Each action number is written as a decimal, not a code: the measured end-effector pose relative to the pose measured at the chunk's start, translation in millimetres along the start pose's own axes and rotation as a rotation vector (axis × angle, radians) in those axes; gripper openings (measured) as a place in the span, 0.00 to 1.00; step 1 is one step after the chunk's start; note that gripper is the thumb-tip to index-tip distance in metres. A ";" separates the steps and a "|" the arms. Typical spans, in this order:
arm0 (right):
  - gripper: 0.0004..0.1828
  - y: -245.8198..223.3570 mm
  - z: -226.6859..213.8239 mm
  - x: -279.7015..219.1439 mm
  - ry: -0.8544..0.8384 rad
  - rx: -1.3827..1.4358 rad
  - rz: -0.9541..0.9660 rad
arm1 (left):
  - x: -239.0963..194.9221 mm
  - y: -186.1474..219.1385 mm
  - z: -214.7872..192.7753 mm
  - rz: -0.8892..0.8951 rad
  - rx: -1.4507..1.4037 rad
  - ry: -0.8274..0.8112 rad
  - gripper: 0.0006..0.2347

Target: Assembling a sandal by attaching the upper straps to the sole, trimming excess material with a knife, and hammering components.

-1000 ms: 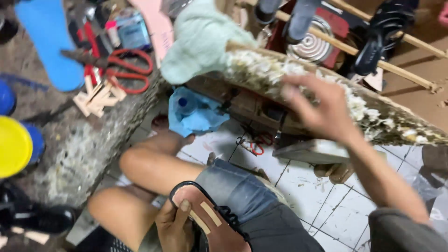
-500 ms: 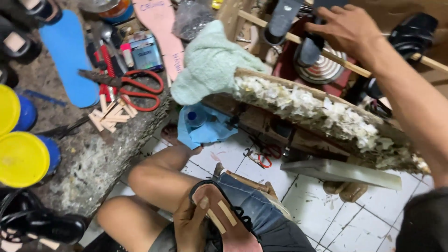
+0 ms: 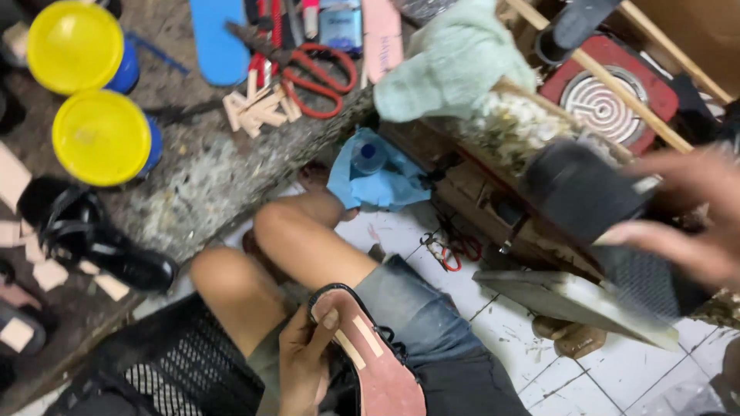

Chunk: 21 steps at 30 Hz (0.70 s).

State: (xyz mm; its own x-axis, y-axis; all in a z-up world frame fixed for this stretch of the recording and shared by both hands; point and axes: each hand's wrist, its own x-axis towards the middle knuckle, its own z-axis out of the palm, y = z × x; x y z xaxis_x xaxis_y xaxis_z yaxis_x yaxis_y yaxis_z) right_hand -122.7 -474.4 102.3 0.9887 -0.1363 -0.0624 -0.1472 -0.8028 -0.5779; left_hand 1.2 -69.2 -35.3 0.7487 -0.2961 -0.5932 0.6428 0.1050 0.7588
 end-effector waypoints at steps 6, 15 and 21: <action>0.08 -84.2 209.9 35.9 -0.325 0.859 0.313 | -15.5 -19.5 -46.9 0.090 -0.208 0.127 0.07; 0.25 -96.3 249.1 51.5 -0.464 0.785 0.460 | -34.7 16.6 -49.0 0.226 -0.486 -0.195 0.16; 0.28 -128.6 225.8 40.9 -0.309 0.920 0.506 | -32.5 10.3 -56.6 0.116 -0.677 -0.226 0.17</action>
State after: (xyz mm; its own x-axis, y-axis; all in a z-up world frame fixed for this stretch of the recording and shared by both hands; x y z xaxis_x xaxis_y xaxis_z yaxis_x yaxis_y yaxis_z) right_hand -56.8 -245.7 -9.7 0.8032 -0.0732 -0.5912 -0.5878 0.0638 -0.8065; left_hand -7.3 -4.8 -23.4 0.8136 -0.4282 -0.3932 0.5752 0.6911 0.4376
